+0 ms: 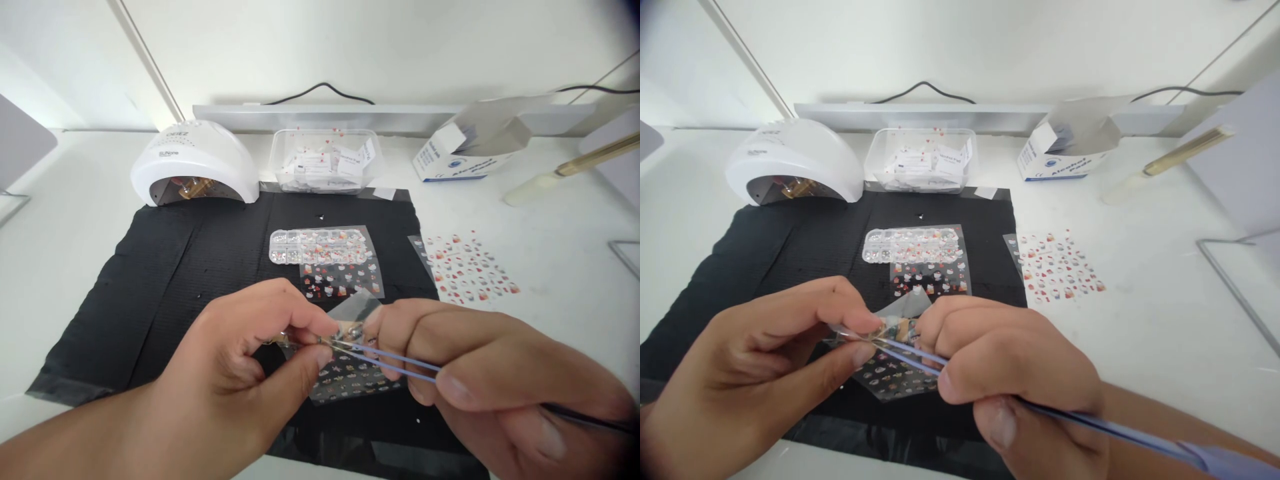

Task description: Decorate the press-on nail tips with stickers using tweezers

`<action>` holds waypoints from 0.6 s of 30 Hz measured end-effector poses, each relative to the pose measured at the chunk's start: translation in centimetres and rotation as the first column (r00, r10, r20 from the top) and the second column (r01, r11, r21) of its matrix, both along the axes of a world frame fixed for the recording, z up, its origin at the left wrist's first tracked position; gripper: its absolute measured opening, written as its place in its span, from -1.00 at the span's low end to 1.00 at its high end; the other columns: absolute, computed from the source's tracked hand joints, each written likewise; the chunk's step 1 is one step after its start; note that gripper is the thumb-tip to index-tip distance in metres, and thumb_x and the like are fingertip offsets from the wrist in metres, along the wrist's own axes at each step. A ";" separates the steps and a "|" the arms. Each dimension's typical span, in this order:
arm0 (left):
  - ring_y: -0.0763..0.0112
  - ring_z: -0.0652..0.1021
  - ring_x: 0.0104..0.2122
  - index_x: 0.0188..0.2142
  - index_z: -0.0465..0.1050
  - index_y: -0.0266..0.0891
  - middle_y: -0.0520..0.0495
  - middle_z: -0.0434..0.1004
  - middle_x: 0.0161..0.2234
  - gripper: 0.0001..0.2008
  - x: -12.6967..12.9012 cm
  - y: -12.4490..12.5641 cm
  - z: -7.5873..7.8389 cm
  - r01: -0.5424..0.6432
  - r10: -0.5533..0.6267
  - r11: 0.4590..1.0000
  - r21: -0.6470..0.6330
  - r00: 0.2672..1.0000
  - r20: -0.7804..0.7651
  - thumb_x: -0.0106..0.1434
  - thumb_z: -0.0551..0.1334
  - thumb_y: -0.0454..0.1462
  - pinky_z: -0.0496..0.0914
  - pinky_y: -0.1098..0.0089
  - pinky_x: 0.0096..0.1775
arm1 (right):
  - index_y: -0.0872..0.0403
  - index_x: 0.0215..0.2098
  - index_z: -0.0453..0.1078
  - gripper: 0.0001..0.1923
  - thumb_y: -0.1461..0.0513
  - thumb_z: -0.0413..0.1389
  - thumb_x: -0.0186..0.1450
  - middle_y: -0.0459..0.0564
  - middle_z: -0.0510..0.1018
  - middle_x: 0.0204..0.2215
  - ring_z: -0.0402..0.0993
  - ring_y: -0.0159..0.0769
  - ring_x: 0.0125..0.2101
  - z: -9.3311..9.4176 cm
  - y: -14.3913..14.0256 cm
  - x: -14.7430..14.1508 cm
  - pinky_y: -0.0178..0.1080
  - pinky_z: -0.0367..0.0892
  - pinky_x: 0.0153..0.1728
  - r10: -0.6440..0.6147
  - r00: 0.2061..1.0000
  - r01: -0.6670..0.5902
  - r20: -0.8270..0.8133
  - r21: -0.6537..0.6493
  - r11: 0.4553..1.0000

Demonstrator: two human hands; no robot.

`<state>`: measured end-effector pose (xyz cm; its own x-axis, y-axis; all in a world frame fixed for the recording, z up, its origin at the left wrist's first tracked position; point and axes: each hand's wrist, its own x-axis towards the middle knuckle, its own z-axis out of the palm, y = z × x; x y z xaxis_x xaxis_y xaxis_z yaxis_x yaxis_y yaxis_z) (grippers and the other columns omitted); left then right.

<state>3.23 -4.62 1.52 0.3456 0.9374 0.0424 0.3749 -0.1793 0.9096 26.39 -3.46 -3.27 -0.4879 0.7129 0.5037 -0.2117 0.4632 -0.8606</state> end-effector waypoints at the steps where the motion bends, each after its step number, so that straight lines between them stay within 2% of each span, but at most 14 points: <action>1: 0.64 0.45 -0.48 -0.30 0.50 -0.18 0.13 0.47 -0.45 -0.88 0.0 0.0 0.0 0.006 -0.006 1.000 0.001 1.000 -0.001 0.27 0.22 -0.41 0.33 0.63 -0.47 | -0.03 -0.01 0.46 -0.74 0.17 -0.02 0.45 -0.06 0.46 -0.51 0.48 -0.26 -0.48 0.1 0.0 0.0 0.01 0.53 -0.33 0.004 1.000 -0.004 0.001 0.001 1.000; 5: 0.63 0.46 -0.46 -0.27 0.48 -0.16 0.13 0.45 -0.42 -0.86 -0.2 -0.1 -0.2 0.019 -0.018 0.999 -0.028 1.000 0.025 0.27 0.21 -0.43 0.36 0.63 -0.42 | -0.02 -0.03 0.47 -0.75 0.16 -0.01 0.45 -0.07 0.44 -0.50 0.47 -0.27 -0.48 0.3 0.0 -0.2 -0.02 0.53 -0.35 0.008 1.000 -0.008 -0.018 -0.001 1.000; 10: 0.57 0.49 -0.41 -0.16 0.46 -0.08 0.12 0.50 -0.37 -0.83 -0.4 -0.1 -0.6 0.033 -0.016 0.993 -0.112 0.989 0.150 0.31 0.22 -0.38 0.42 0.59 -0.37 | -0.03 -0.07 0.51 -0.77 0.15 0.03 0.43 -0.08 0.47 -0.50 0.50 -0.25 -0.45 0.5 -0.2 -0.8 0.01 0.53 -0.32 -0.020 0.996 0.014 -0.090 -0.065 0.998; 14: 0.57 0.49 -0.43 -0.21 0.48 -0.10 0.11 0.51 -0.41 -0.90 -0.4 0.1 -0.6 0.051 -0.016 0.980 -0.191 0.984 0.179 0.31 0.25 -0.34 0.42 0.60 -0.37 | -0.03 -0.15 0.57 -0.77 0.10 0.09 0.39 -0.08 0.49 -0.52 0.54 -0.21 -0.43 0.8 -0.5 -1.5 0.06 0.53 -0.27 -0.077 0.984 0.048 -0.161 -0.180 0.983; 16: 0.59 0.49 -0.44 -0.21 0.48 -0.10 0.12 0.52 -0.40 -0.90 -0.4 0.1 -0.7 0.037 -0.001 0.982 -0.188 0.982 0.187 0.31 0.26 -0.34 0.42 0.62 -0.37 | -0.02 -0.18 0.59 -0.76 0.10 0.09 0.38 -0.07 0.50 -0.53 0.55 -0.20 -0.43 1.0 -0.7 -1.8 0.03 0.53 -0.31 -0.115 0.976 0.073 -0.182 -0.223 0.972; 18: 0.60 0.50 -0.41 -0.16 0.47 -0.06 0.14 0.54 -0.35 -0.82 -0.4 0.1 -0.9 0.000 0.030 0.990 -0.142 0.978 0.204 0.27 0.31 -0.35 0.44 0.62 -0.34 | 0.00 -0.19 0.60 -0.73 0.09 0.08 0.39 -0.05 0.53 -0.54 0.54 -0.21 -0.45 1.3 -0.8 -2.2 0.02 0.53 -0.32 -0.172 0.966 0.127 -0.193 -0.222 0.967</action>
